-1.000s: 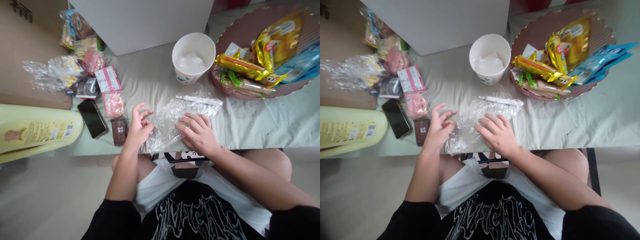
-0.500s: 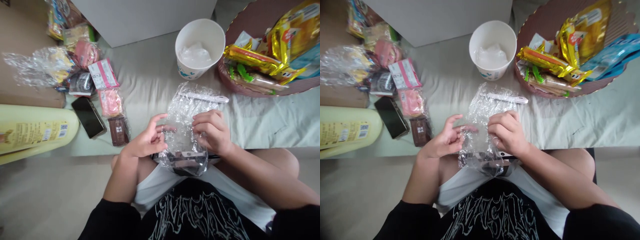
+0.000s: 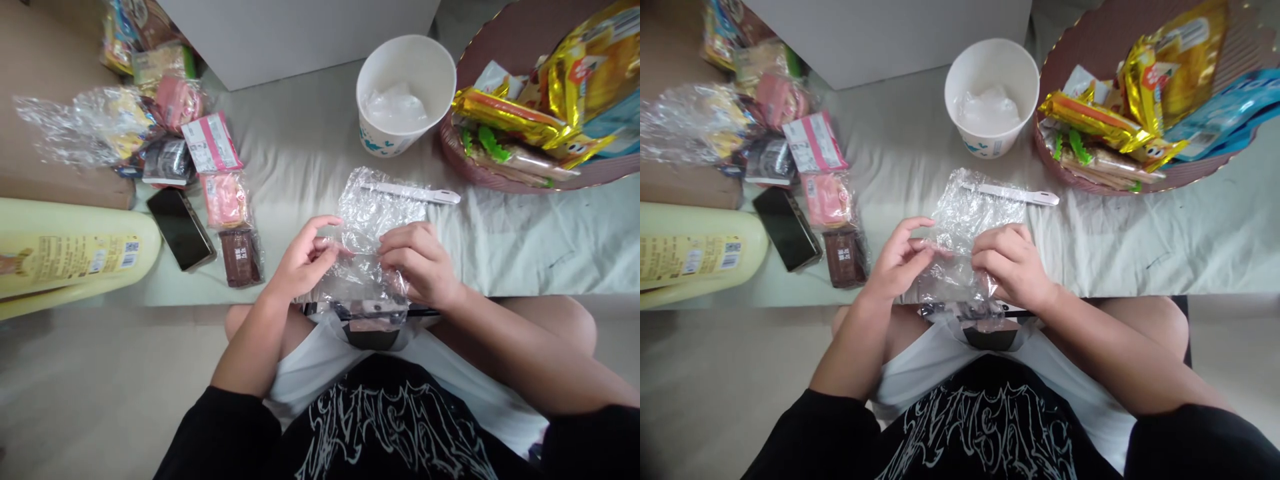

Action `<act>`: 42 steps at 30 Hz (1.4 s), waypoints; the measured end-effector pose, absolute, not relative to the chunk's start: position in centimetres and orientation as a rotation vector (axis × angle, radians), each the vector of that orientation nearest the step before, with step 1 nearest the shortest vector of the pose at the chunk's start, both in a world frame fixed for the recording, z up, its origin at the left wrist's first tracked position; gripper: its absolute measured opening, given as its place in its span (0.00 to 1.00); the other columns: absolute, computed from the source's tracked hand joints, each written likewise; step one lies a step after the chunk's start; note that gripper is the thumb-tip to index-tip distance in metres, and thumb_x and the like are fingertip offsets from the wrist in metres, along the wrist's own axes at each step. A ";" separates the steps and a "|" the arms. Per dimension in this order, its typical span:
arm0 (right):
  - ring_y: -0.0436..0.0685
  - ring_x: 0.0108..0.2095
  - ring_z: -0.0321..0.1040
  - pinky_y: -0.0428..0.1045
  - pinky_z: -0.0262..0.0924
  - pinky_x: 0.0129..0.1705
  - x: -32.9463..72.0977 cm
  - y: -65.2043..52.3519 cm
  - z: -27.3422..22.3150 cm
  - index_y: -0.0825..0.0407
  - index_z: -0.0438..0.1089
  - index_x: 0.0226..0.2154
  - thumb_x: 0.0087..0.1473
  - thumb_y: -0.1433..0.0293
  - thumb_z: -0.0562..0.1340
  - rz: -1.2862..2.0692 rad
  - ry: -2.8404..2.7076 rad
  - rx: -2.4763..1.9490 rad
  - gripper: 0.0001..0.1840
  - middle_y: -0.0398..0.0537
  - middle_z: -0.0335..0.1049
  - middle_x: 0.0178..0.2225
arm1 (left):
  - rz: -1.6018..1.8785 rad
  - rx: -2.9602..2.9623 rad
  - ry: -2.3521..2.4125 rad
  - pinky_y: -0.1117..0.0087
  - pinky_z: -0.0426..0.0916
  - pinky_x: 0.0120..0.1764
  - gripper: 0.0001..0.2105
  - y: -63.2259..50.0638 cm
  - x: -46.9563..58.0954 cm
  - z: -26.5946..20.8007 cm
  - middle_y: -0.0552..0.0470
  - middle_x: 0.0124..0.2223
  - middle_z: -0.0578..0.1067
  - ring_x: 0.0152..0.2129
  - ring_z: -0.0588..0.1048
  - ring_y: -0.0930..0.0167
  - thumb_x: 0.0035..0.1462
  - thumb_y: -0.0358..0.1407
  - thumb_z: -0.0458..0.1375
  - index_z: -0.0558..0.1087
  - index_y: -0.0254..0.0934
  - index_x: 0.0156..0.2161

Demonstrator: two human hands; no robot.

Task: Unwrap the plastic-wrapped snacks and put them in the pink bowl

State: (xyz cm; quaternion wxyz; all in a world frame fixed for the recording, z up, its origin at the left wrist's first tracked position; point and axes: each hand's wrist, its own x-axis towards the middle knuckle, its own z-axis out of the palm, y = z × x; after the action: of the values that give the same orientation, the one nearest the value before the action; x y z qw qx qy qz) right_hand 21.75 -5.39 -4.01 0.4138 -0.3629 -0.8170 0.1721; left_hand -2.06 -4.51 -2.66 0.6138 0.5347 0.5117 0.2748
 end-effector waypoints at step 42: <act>0.49 0.19 0.63 0.46 0.57 0.23 21.5 -5.8 -2.2 0.49 0.69 0.24 0.58 0.64 0.62 0.946 -1.512 -1.571 0.13 0.40 0.68 0.18 | 1.198 2.087 0.975 0.63 0.80 0.43 0.12 -5.6 0.3 -3.7 0.47 0.42 0.84 0.41 0.83 0.66 0.65 0.41 0.61 0.75 0.39 0.49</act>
State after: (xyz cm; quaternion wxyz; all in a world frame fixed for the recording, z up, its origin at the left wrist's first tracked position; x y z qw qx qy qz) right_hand 21.49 -5.75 -2.21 0.3730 -0.6132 -0.5902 0.3694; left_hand 0.29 -5.55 -3.74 0.2690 0.7742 0.3617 0.4444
